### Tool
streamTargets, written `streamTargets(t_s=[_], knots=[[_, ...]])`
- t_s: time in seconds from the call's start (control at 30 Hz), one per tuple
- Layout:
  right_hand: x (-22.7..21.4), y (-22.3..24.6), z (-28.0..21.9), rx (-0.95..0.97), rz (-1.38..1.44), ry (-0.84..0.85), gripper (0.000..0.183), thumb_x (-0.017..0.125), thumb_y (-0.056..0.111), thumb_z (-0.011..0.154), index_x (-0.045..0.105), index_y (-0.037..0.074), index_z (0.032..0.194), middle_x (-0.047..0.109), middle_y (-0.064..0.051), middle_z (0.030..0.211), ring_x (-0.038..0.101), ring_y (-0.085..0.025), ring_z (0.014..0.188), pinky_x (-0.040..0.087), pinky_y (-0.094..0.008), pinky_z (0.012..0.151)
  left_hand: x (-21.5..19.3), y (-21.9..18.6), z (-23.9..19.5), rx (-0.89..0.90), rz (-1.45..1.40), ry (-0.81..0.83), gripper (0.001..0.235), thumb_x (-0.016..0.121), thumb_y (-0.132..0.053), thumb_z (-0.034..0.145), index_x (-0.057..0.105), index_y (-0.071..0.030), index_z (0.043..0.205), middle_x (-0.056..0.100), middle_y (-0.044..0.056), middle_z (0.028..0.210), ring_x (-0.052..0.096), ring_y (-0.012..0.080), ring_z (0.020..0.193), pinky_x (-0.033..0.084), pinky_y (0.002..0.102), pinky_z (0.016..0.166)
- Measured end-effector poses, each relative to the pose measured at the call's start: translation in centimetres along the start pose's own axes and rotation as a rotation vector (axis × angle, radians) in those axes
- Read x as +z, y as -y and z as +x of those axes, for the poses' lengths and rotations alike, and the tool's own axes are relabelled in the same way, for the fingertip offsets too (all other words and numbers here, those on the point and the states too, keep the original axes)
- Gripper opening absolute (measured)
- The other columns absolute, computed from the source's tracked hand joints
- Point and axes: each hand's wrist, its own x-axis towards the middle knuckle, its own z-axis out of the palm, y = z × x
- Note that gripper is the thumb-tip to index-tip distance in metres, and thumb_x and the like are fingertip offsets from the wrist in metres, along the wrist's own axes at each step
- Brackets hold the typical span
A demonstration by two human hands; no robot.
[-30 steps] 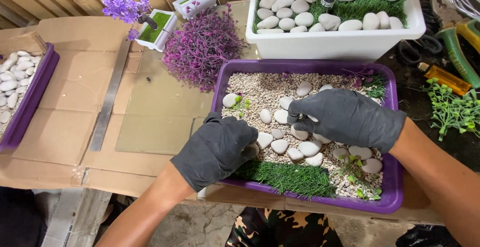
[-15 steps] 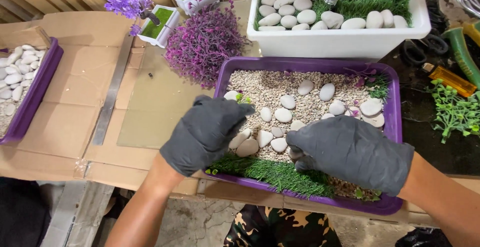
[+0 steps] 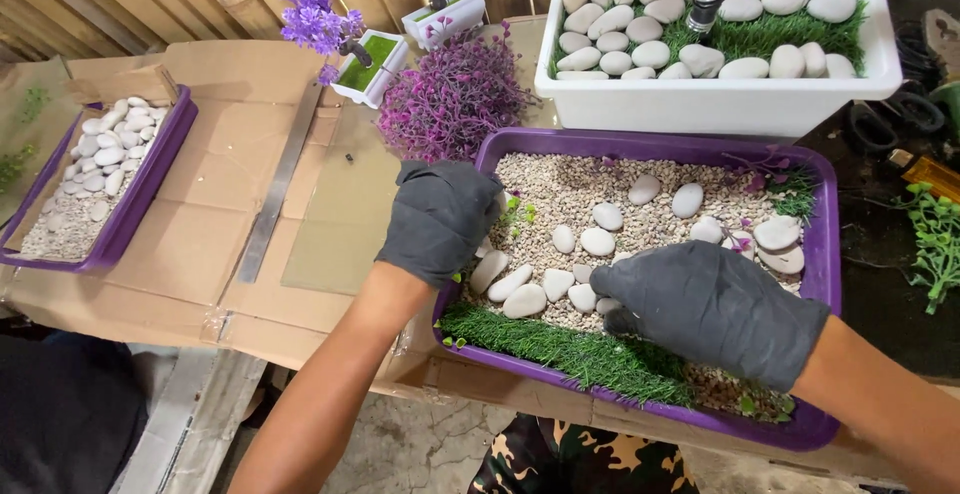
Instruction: The person arranges white stones and small green plants in a purple tray and a white rectangular pot containing a bonsai tree. They use gloved hands to place the stones and plants, creating a decorative layout.
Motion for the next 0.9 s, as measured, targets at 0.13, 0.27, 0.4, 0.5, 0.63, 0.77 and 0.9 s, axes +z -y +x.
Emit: streamTargets(t_s=[0.13, 0.27, 0.4, 0.5, 0.63, 0.77, 0.9], knots=[[-3.0, -0.6, 0.3, 0.032, 0.087, 0.149, 0.023, 0.058, 0.050, 0.101, 0.059, 0.032, 0.114, 0.070, -0.001, 0.079, 0.068, -0.023, 0.067, 0.054, -0.044, 0.062, 0.7, 0.0, -0.1, -0.002, -0.007, 0.014, 0.021, 0.072, -0.011, 0.072, 0.072, -0.031, 0.066, 0.065, -0.002, 0.064, 0.062, 0.0300, 0.058, 0.045, 0.050, 0.062], [-5.4, -2.6, -0.4, -0.078, 0.340, -0.060, 0.034, 0.045, 0.052, 0.100, 0.061, 0.023, 0.107, 0.058, 0.003, 0.062, 0.057, -0.017, 0.051, 0.053, -0.037, 0.057, -1.4, -0.3, -0.4, 0.052, -0.266, 0.045, 0.009, 0.070, -0.013, 0.085, 0.062, -0.018, 0.083, 0.065, 0.007, 0.074, 0.062, 0.0341, 0.064, 0.045, 0.049, 0.059], [-8.1, -3.0, -1.2, -0.079, 0.511, -0.291, 0.040, 0.046, 0.048, 0.097, 0.071, 0.018, 0.102, 0.072, 0.003, 0.078, 0.066, -0.014, 0.057, 0.055, -0.031, 0.058, -6.0, -0.6, 0.4, 0.161, -0.584, 0.210, 0.012, 0.065, -0.014, 0.099, 0.054, -0.014, 0.096, 0.062, 0.006, 0.074, 0.055, 0.0287, 0.058, 0.043, 0.044, 0.052], [-9.0, -2.8, -1.2, -0.087, 0.581, -0.390, 0.043, 0.049, 0.048, 0.097, 0.075, 0.014, 0.102, 0.076, 0.002, 0.086, 0.071, -0.014, 0.072, 0.057, -0.030, 0.067, -7.2, -1.7, 1.4, 0.084, -0.423, 0.421, 0.013, 0.062, -0.012, 0.095, 0.065, -0.013, 0.083, 0.066, 0.005, 0.068, 0.062, 0.0286, 0.055, 0.051, 0.045, 0.048], [-8.0, -4.5, -1.0, -0.118, 0.500, -0.482, 0.036, 0.050, 0.041, 0.100, 0.070, 0.010, 0.096, 0.070, -0.002, 0.081, 0.068, -0.016, 0.067, 0.055, -0.031, 0.059, -5.2, -2.5, 1.7, 0.106, -0.352, 0.257, 0.005, 0.070, -0.020, 0.091, 0.067, -0.016, 0.089, 0.069, 0.006, 0.073, 0.064, 0.0320, 0.061, 0.050, 0.046, 0.049], [-7.8, -5.0, -1.4, -0.001, 0.508, -0.497, 0.036, 0.052, 0.041, 0.101, 0.069, 0.010, 0.098, 0.064, -0.001, 0.075, 0.057, -0.015, 0.057, 0.050, -0.030, 0.056, -5.1, -5.0, 2.6, 0.172, -0.395, 0.297, 0.014, 0.075, -0.023, 0.089, 0.071, -0.018, 0.100, 0.075, 0.007, 0.076, 0.071, 0.0340, 0.066, 0.054, 0.047, 0.055], [-7.2, -6.0, -1.2, -0.001, 0.502, -0.542, 0.047, 0.045, 0.050, 0.101, 0.070, 0.010, 0.098, 0.067, -0.001, 0.076, 0.057, -0.014, 0.053, 0.053, -0.031, 0.058, -4.3, -6.1, 2.6, 0.185, -0.463, 0.336, 0.012, 0.066, -0.007, 0.089, 0.064, -0.012, 0.078, 0.065, 0.005, 0.062, 0.059, 0.0285, 0.053, 0.044, 0.044, 0.049]])
